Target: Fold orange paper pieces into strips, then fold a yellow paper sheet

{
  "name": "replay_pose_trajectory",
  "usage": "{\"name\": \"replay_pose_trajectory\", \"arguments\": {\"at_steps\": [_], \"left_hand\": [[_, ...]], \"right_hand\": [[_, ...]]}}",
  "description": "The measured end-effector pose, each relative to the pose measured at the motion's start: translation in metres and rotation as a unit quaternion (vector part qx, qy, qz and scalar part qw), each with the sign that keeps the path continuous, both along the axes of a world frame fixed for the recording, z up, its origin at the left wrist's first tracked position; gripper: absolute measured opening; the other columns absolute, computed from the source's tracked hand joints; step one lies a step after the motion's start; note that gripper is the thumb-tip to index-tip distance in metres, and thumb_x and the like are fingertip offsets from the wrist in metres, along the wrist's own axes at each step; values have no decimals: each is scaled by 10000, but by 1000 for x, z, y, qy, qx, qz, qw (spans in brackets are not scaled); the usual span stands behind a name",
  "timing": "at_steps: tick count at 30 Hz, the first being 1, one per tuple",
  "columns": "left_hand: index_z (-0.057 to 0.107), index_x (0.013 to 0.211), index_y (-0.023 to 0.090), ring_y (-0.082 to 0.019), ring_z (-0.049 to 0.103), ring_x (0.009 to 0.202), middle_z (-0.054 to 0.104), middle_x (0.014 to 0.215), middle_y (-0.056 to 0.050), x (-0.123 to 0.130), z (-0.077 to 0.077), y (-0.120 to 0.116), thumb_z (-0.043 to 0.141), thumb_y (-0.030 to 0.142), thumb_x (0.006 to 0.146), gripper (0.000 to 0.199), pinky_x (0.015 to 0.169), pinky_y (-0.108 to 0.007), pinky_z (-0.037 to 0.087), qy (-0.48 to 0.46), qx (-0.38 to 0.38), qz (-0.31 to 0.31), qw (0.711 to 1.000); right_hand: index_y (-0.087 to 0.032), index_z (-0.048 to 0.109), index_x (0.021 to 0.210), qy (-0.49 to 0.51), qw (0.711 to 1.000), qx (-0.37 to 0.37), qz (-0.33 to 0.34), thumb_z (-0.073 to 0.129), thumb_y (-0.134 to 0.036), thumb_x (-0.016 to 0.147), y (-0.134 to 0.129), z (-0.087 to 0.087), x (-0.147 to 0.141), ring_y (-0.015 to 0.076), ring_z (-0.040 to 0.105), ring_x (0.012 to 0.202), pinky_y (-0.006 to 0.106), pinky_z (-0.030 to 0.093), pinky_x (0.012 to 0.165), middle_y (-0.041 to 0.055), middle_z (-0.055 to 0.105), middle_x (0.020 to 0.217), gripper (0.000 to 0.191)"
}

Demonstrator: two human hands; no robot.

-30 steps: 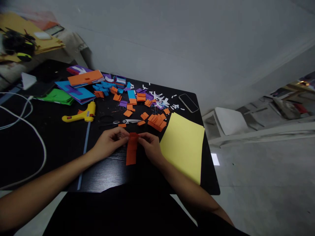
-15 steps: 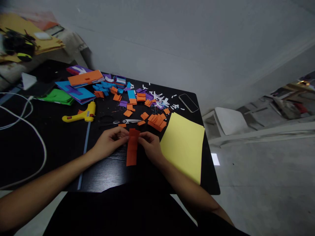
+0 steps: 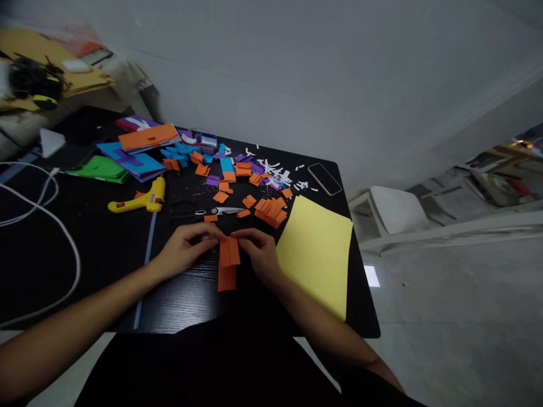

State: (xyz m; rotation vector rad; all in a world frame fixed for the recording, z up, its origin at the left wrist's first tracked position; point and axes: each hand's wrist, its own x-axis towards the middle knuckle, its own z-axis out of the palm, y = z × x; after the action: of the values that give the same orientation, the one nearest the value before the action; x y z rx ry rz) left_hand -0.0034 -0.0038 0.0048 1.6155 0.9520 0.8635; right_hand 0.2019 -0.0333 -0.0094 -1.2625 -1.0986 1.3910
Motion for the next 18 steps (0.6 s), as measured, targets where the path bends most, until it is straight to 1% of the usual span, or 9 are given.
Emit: {"name": "replay_pose_trajectory", "arguments": {"at_steps": [2, 5, 8, 10, 12, 14, 16, 18], "left_hand": [[755, 932, 176, -157, 657, 692, 729, 791, -38, -1, 0, 0, 605, 239, 879, 171, 606, -240, 482, 23, 34, 4, 999], [744, 926, 179, -156, 652, 736, 732, 841, -42, -1, 2, -2, 599, 219, 895, 153, 663, -253, 494, 48, 111, -3, 993], [720, 921, 177, -143, 641, 723, 711, 838, -36, 0, 3, -4, 598, 195, 908, 124, 699, -261, 505, 53, 163, -22, 985], [703, 925, 178, -139, 637, 708, 703, 830, -32, 1, 3, -5, 605, 199, 908, 102, 682, -254, 505, 59, 169, -19, 984], [685, 978, 180, -139, 635, 701, 698, 819, -22, 2, 3, -4, 623, 222, 902, 106, 656, -243, 504, 66, 151, -6, 986], [670, 1038, 182, -136, 626, 692, 685, 799, -7, 3, 0, -3, 645, 260, 902, 158, 638, -235, 498, 74, 126, 8, 989], [680, 1021, 186, -132, 605, 685, 668, 780, 3, 3, -2, -2, 640, 297, 926, 151, 640, -234, 486, 82, 116, 3, 990], [700, 948, 190, -130, 585, 687, 655, 771, 3, 4, -4, -1, 613, 315, 958, 152, 642, -236, 467, 86, 121, -9, 989]], "right_hand": [[-249, 796, 908, 12, 1000, -4, 3, 694, -332, 816, 0, 0, 0, 215, 692, 832, 338, 548, 769, 21, 765, 864, 161], [-246, 784, 942, 10, 1000, -6, 7, 740, -379, 809, 0, 3, -2, 202, 683, 810, 326, 540, 761, 14, 759, 861, 193], [-234, 772, 865, -16, 1000, -1, 22, 780, -409, 787, 1, 4, -3, 195, 674, 793, 322, 533, 765, 12, 754, 832, 192], [-225, 761, 814, -29, 999, 9, 26, 787, -422, 783, 2, 3, -4, 195, 671, 778, 324, 534, 762, 12, 750, 804, 200], [-221, 761, 811, -40, 999, 17, 21, 784, -430, 792, 2, 1, -4, 194, 673, 771, 327, 536, 758, 15, 753, 798, 211], [-217, 764, 817, -49, 998, 20, 18, 777, -433, 806, 1, 0, -4, 193, 676, 766, 328, 538, 755, 20, 757, 802, 217], [-219, 766, 818, -56, 998, 28, 11, 774, -433, 812, 0, 0, -3, 194, 677, 761, 331, 538, 752, 23, 761, 807, 214], [-225, 770, 820, -62, 997, 39, 7, 773, -431, 814, 0, 2, -3, 197, 679, 767, 334, 538, 756, 26, 764, 817, 206]]}}
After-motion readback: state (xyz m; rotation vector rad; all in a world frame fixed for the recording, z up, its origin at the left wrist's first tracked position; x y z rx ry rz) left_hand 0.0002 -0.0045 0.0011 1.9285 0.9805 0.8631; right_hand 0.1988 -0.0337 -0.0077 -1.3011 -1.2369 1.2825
